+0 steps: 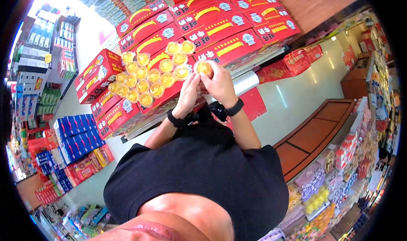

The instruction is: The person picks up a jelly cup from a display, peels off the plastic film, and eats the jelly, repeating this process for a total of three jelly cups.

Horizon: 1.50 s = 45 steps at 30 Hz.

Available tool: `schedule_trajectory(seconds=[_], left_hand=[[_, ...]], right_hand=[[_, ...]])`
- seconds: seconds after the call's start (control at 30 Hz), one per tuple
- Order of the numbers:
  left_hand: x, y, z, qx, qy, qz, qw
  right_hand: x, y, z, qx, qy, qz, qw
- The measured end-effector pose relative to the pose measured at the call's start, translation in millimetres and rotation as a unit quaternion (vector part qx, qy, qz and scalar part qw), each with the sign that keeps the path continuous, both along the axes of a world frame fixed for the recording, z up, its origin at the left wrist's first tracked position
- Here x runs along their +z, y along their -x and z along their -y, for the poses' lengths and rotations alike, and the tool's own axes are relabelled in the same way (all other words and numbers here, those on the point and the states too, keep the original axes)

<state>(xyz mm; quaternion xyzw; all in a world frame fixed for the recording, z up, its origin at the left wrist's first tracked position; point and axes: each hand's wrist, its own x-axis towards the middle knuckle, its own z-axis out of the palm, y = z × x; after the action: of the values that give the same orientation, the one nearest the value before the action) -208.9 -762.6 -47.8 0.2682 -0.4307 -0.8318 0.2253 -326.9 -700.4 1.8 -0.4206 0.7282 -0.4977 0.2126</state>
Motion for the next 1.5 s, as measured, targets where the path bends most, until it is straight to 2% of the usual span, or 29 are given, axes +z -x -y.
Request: schedule_trajectory(seconds=[0.13, 0.2, 0.33, 0.47, 0.67, 0.83, 0.9, 1.03, 1.1, 1.13, 1.2, 1.23, 1.27, 1.33, 1.4, 1.43, 1.5], left_hand=[[19.3, -3.4, 7.4, 0.010, -0.065, 0.045, 0.997], [21.4, -2.5, 8.5, -0.002, -0.011, 0.085, 0.996], [25.9, 1.5, 13.4, -0.022, 0.028, 0.047, 0.998], [27.0, 3.6, 19.3, -0.039, -0.020, 0.045, 0.998], [26.2, 1.3, 16.5, -0.078, -0.006, 0.039, 0.996], [23.2, -3.2, 2.8, -0.130, 0.021, 0.020, 0.991], [23.7, -6.7, -8.0, -0.162, 0.012, 0.014, 0.987], [20.8, -14.0, -38.6, -0.244, 0.067, -0.017, 0.967], [32.7, -23.5, -55.6, -0.333, 0.122, 0.028, 0.935], [32.1, -27.2, -66.4, -0.361, 0.089, 0.005, 0.928], [30.4, -35.8, -84.3, -0.398, 0.166, -0.004, 0.902], [36.6, -42.0, -92.9, -0.426, 0.183, 0.007, 0.886], [36.4, -49.0, -105.9, -0.426, 0.162, -0.024, 0.890], [32.5, -62.3, -120.7, -0.483, 0.196, -0.015, 0.853], [8.5, -75.1, -142.0, -0.532, 0.102, -0.035, 0.840], [5.7, -82.3, -150.9, -0.549, 0.118, -0.031, 0.827], [5.4, -94.3, -170.4, -0.579, 0.132, -0.036, 0.804]], right_hand=[[-9.9, 14.1, 36.9, 0.022, -0.029, -0.014, 0.999], [-22.3, 20.7, 49.2, 0.024, 0.006, -0.085, 0.996], [-33.9, 18.3, 60.9, 0.021, -0.057, -0.085, 0.995], [-36.6, 16.7, 60.9, 0.021, -0.042, -0.101, 0.994], [-24.8, 18.9, 45.7, 0.032, -0.041, -0.065, 0.997], [-17.5, -0.5, 6.7, -0.040, -0.020, -0.092, 0.995], [-22.5, -11.5, -18.7, -0.056, -0.004, -0.124, 0.991], [-17.7, -38.1, -78.8, -0.106, -0.024, -0.152, 0.982], [-19.6, -54.9, -108.1, -0.153, -0.027, -0.135, 0.978], [-23.0, -62.8, -121.5, -0.180, -0.025, -0.113, 0.977], [-28.6, -83.9, -147.5, -0.226, -0.020, -0.104, 0.968], [-30.1, -97.1, -159.3, -0.250, -0.027, -0.107, 0.962], [-32.3, -110.5, -169.7, -0.274, -0.032, -0.108, 0.955], [-42.6, -136.8, -194.3, -0.313, -0.015, -0.117, 0.942], [-50.0, -159.1, -221.4, -0.267, -0.068, -0.135, 0.952], [-51.4, -170.1, -233.8, -0.268, -0.084, -0.174, 0.944], [-55.3, -191.4, -254.7, -0.302, -0.103, -0.169, 0.933]])
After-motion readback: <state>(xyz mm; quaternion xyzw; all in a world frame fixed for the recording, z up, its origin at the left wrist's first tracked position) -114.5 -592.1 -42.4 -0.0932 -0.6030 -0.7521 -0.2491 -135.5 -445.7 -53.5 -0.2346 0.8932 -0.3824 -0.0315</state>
